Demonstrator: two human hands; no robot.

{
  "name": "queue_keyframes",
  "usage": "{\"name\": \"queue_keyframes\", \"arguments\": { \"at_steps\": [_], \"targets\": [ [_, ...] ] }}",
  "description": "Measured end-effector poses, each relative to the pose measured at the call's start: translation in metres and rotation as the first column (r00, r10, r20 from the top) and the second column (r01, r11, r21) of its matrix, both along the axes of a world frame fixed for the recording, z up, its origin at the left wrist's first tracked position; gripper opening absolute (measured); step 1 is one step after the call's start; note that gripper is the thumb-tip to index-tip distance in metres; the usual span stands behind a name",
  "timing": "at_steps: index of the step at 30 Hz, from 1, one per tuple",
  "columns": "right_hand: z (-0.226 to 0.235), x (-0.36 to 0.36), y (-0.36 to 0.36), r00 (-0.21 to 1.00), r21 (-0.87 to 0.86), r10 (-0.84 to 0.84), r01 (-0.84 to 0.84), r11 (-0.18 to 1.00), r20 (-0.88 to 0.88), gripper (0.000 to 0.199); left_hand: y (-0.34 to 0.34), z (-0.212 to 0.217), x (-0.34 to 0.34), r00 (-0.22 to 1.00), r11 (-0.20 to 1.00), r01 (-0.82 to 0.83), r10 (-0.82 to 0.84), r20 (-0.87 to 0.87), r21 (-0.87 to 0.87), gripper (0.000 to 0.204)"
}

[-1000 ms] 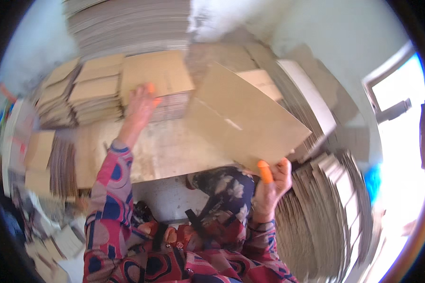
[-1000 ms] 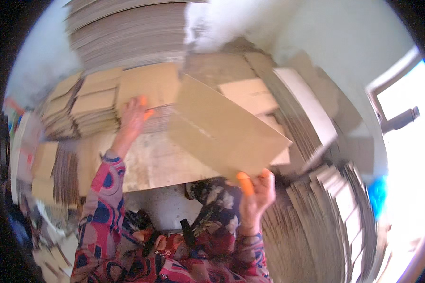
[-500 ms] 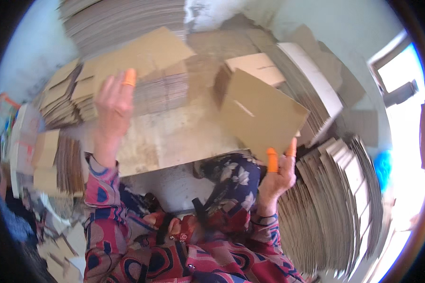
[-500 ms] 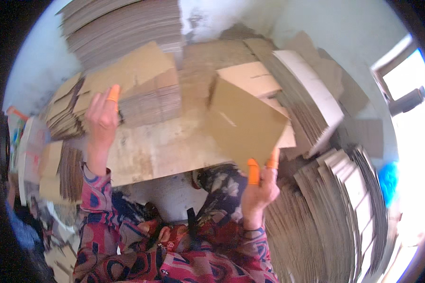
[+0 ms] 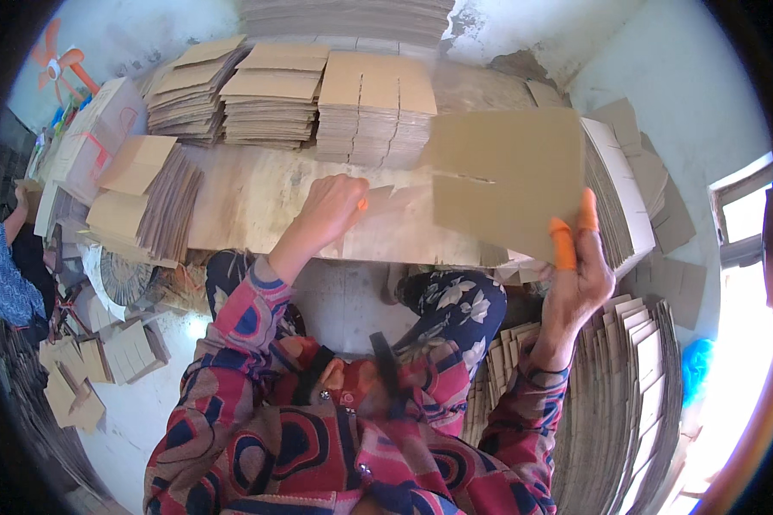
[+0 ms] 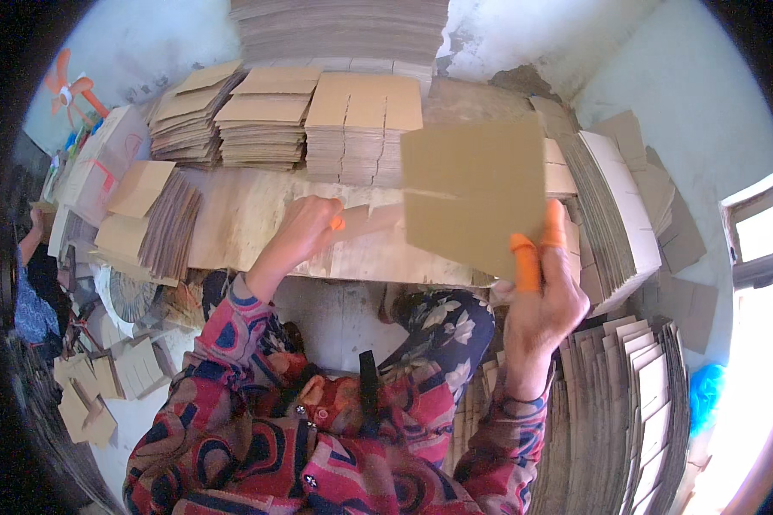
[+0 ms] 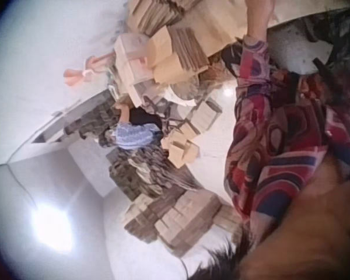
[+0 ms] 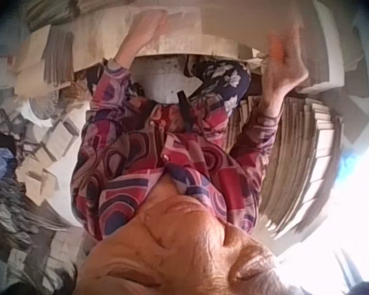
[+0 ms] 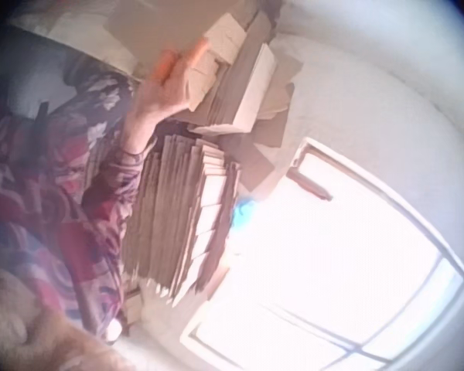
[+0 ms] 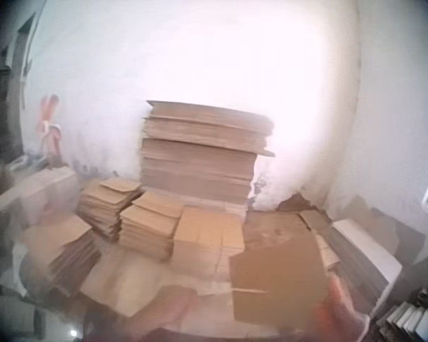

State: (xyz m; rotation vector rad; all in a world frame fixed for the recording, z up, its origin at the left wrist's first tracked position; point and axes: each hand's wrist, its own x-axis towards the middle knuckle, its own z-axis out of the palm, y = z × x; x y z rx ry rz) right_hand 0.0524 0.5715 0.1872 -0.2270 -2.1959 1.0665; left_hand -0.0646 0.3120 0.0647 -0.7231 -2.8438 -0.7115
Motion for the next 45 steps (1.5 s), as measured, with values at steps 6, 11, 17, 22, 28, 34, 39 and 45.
{"name": "queue_keyframes", "arguments": {
  "at_steps": [6,11,17,22,28,34,39,45],
  "targets": [
    [-0.004,-0.025,-0.014,0.955,0.030,0.273,-0.278,0.960,0.117,0.045,-0.003,-0.003,-0.002,1.000,0.999,0.015,-0.014,-0.027,0.038,0.009],
    [-0.018,-0.047,-0.026,0.939,0.235,0.317,-0.341,0.910,0.135,0.039,-0.004,-0.008,-0.001,1.000,0.997,0.011,-0.013,0.024,0.081,0.012],
    [-0.046,-0.076,-0.040,0.852,0.288,0.496,-0.524,0.802,0.168,0.037,-0.005,-0.010,-0.005,1.000,0.999,0.025,-0.024,-0.019,0.043,0.010],
    [-0.048,-0.095,-0.043,0.799,0.185,0.505,-0.578,0.795,0.328,0.036,-0.007,-0.009,-0.012,1.000,0.998,0.022,-0.021,-0.005,0.058,0.005],
    [-0.036,-0.104,-0.054,0.739,0.221,0.579,-0.663,0.715,0.345,0.033,-0.009,-0.005,-0.018,0.999,0.996,0.018,-0.022,0.043,0.091,0.008],
    [-0.052,-0.119,-0.055,0.748,0.433,0.541,-0.663,0.610,0.384,0.039,-0.008,-0.001,-0.021,0.999,0.997,-0.007,0.004,0.036,0.077,0.007],
    [-0.053,-0.112,-0.067,0.755,0.571,0.429,-0.655,0.495,0.495,0.042,-0.005,-0.007,-0.024,0.998,0.998,0.004,-0.007,0.059,0.063,0.007],
    [-0.089,-0.103,-0.059,0.707,0.492,0.425,-0.702,0.514,0.565,0.033,0.004,-0.009,-0.022,0.999,0.996,0.048,-0.046,-0.020,0.078,0.009]
  ]
}}
